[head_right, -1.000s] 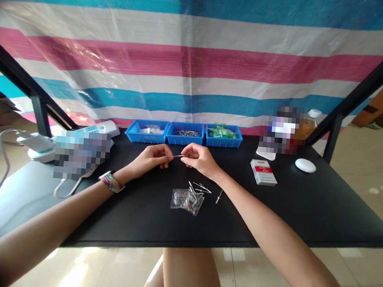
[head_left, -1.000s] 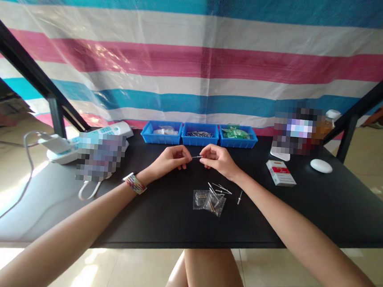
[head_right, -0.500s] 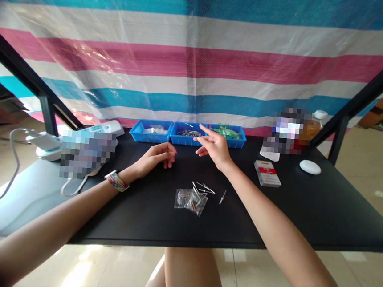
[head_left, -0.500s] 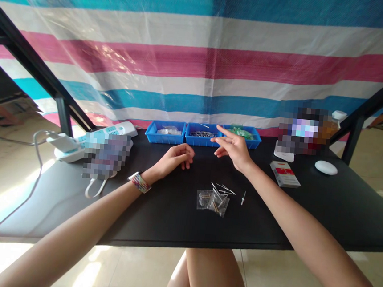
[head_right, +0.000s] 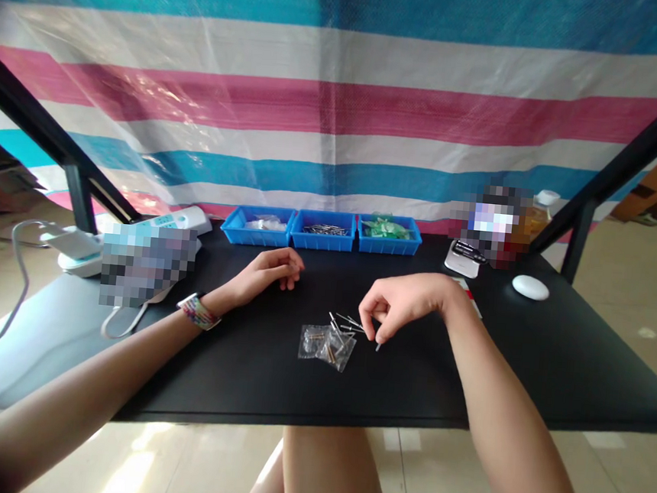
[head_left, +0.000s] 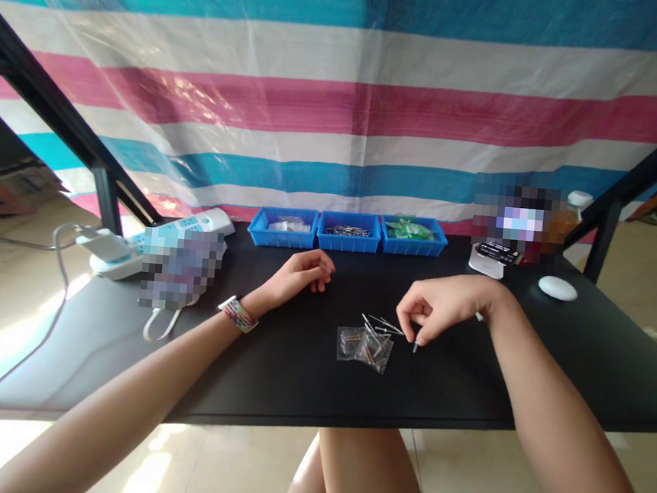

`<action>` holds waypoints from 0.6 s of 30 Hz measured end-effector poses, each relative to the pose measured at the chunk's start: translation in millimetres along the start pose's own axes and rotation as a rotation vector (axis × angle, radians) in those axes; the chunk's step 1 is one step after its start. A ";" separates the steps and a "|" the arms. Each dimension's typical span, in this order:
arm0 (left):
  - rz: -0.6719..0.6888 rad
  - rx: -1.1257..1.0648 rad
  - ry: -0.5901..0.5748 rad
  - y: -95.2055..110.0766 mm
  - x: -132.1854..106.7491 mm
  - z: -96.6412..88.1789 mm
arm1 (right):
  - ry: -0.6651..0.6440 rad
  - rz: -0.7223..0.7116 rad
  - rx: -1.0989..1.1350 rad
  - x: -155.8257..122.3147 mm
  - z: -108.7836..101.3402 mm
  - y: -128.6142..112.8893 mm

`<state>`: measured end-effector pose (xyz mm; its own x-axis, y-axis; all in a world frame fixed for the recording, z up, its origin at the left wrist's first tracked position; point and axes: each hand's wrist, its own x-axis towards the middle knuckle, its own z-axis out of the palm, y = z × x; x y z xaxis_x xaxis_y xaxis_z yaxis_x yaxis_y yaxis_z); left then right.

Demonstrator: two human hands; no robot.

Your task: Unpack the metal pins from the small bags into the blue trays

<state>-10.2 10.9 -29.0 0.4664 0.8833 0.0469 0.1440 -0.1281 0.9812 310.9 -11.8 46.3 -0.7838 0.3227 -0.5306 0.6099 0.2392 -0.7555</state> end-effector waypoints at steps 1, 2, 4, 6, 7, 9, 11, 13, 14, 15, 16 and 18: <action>-0.003 0.005 -0.004 -0.5 0.0 -0.1 | 0.013 0.035 -0.034 -2.0 4.8 -3.5; -0.004 0.011 -0.006 -0.9 0.1 -0.1 | 0.043 0.074 -0.074 -3.4 9.2 -6.4; -0.005 0.023 -0.008 -1.3 0.2 0.1 | 0.122 0.149 -0.162 -4.3 16.4 -10.7; -0.008 0.024 -0.010 -1.1 0.2 0.4 | 0.165 0.211 -0.241 -2.4 21.4 -14.0; -0.008 0.019 -0.010 -0.7 0.2 0.7 | 0.173 0.236 -0.273 -0.4 23.2 -15.7; 0.001 -0.002 -0.007 0.1 0.2 1.1 | 0.173 0.269 -0.318 4.5 25.9 -19.3; 0.019 -0.026 0.003 0.7 0.4 1.4 | 0.162 0.279 -0.339 9.7 27.8 -22.2; 0.031 -0.037 0.010 1.2 0.6 1.7 | 0.145 0.270 -0.338 13.6 29.1 -23.3; 0.034 -0.038 0.010 1.5 0.6 1.9 | 0.143 0.266 -0.337 14.8 29.4 -23.2; 0.033 -0.037 0.008 1.8 0.7 2.0 | 0.146 0.263 -0.338 15.5 29.4 -22.6; 0.031 -0.035 0.003 2.1 0.8 2.1 | 0.152 0.258 -0.337 15.8 29.1 -21.7; 0.028 -0.034 -0.003 2.6 0.8 2.1 | 0.162 0.241 -0.327 15.3 27.2 -19.6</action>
<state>-7.6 10.4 -26.9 0.4723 0.8783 0.0740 0.1012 -0.1375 0.9853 283.7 -36.5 42.5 -0.6018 0.5384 -0.5899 0.7987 0.4080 -0.4423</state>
